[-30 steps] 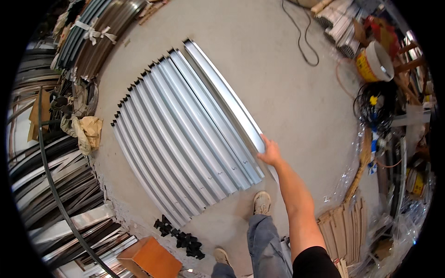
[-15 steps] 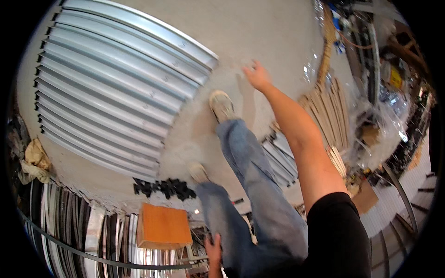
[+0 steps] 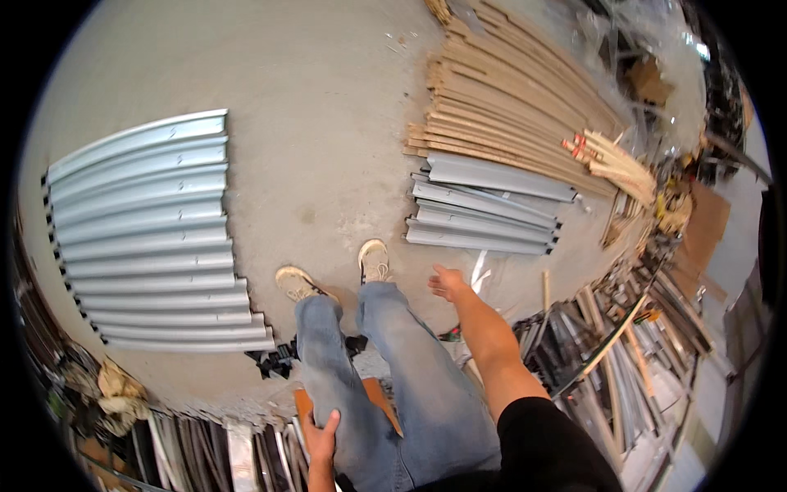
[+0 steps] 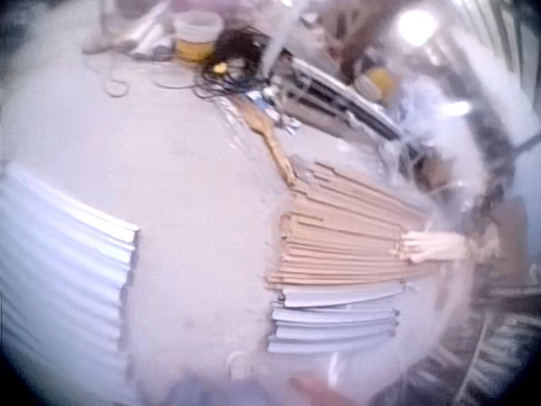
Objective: The person repeatedly picks up long metal profiles, places them on a chop saw, cuts them to length, and stacks the cut pieces on the floor. The process is repeated multiple times throughout the clip.
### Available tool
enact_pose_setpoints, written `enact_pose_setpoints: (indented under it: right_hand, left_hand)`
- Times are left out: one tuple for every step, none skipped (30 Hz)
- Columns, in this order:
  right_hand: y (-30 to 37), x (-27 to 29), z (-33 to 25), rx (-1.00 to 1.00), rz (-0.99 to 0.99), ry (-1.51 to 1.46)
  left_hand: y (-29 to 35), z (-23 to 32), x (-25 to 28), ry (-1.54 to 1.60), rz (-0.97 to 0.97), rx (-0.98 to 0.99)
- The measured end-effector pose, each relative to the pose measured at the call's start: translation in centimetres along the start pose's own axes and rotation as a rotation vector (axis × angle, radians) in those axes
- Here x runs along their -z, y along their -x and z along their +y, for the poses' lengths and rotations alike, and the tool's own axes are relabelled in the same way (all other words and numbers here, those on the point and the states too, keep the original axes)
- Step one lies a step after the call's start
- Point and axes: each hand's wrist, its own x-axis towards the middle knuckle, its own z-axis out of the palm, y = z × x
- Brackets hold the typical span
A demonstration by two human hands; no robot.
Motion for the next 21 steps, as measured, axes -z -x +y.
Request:
enact_pose_setpoints:
  right_hand:
    - [-1.9, -2.0, -0.3, -0.016, -0.055, -0.177]
    - [-4.1, -4.4, -1.6, -0.008, -0.080, -0.351]
    - [-6.4, -5.9, -3.1, -0.003, -0.097, -0.526]
    - [-9.0, -6.5, -4.5, 0.050, -0.214, -0.666]
    - [-9.7, -8.7, -6.3, 0.045, -0.239, -0.839]
    - [-10.4, -9.1, -7.6, 0.028, -0.243, -0.982]
    - [-10.0, -10.0, -8.7, -0.014, -0.110, -1.014]
    - [-9.6, -9.4, -10.0, -0.043, 0.019, -1.052]
    - [-9.3, -7.8, -9.7, -0.043, -0.006, -1.118]
    - [-7.9, -6.5, -8.8, -0.046, -0.046, -1.184]
    - [-6.5, -5.0, -6.9, 0.044, -0.105, -1.274]
    - [-3.8, -4.0, -3.4, 0.132, -0.153, -1.338]
    - [-0.2, -3.4, 0.3, 0.162, -0.164, -1.327]
    - [3.9, -2.0, 3.3, 0.212, -0.248, -1.297]
    - [8.3, 0.0, 6.8, 0.256, -0.344, -1.365]
    - [10.6, 2.8, 10.5, 0.293, -0.383, -1.325]
    - [14.1, 6.3, 12.8, 0.320, -0.314, -1.310]
    - [16.1, 9.8, 15.1, 0.462, -0.269, -1.389]
    - [18.7, 13.8, 16.9, 0.448, -0.280, -1.538]
    - [21.6, 17.2, 19.2, 0.428, -0.279, -1.686]
    - [24.5, 20.7, 20.2, 0.416, -0.369, -1.813]
  left_hand:
    - [-0.8, -0.7, 0.4, -0.061, 0.061, -0.077]
    - [-1.9, -1.8, 0.2, -0.110, 0.126, -0.162]
    - [-2.7, -1.9, -0.7, -0.159, 0.184, -0.247]
    - [-1.1, 3.0, -1.5, -0.202, 0.134, -0.159]
    - [1.5, 7.9, -2.1, -0.261, 0.107, -0.054]
    - [1.8, 9.0, -2.3, -0.163, 0.046, -0.045]
    - [2.4, 10.0, -2.3, -0.266, 0.106, -0.019]
    - [2.7, 10.7, -2.2, -0.349, 0.095, -0.031]
    - [3.0, 11.7, -2.4, -0.422, 0.085, -0.055]
    - [4.4, 13.7, -3.8, -0.469, 0.149, -0.034]
    - [5.2, 15.6, -5.4, -0.507, 0.206, -0.032]
    - [2.5, 12.6, -0.8, -0.707, 0.102, -0.194]
    - [5.1, 14.4, -2.5, -0.711, 0.176, -0.221]
    - [4.5, 13.5, -0.5, -0.643, 0.147, -0.299]
    - [3.9, 12.3, 2.5, -0.577, 0.106, -0.375]
    - [4.7, 13.7, 2.0, -0.611, 0.054, -0.409]
    - [6.0, 15.0, 1.6, -0.648, 0.012, -0.439]
    - [5.7, 16.5, 2.0, -0.628, -0.060, -0.524]
    - [4.8, 18.3, 1.7, -0.621, -0.140, -0.595]
    - [6.5, 20.1, -0.8, -0.683, -0.132, -0.621]
    - [8.5, 21.6, -3.4, -0.853, -0.081, -0.596]
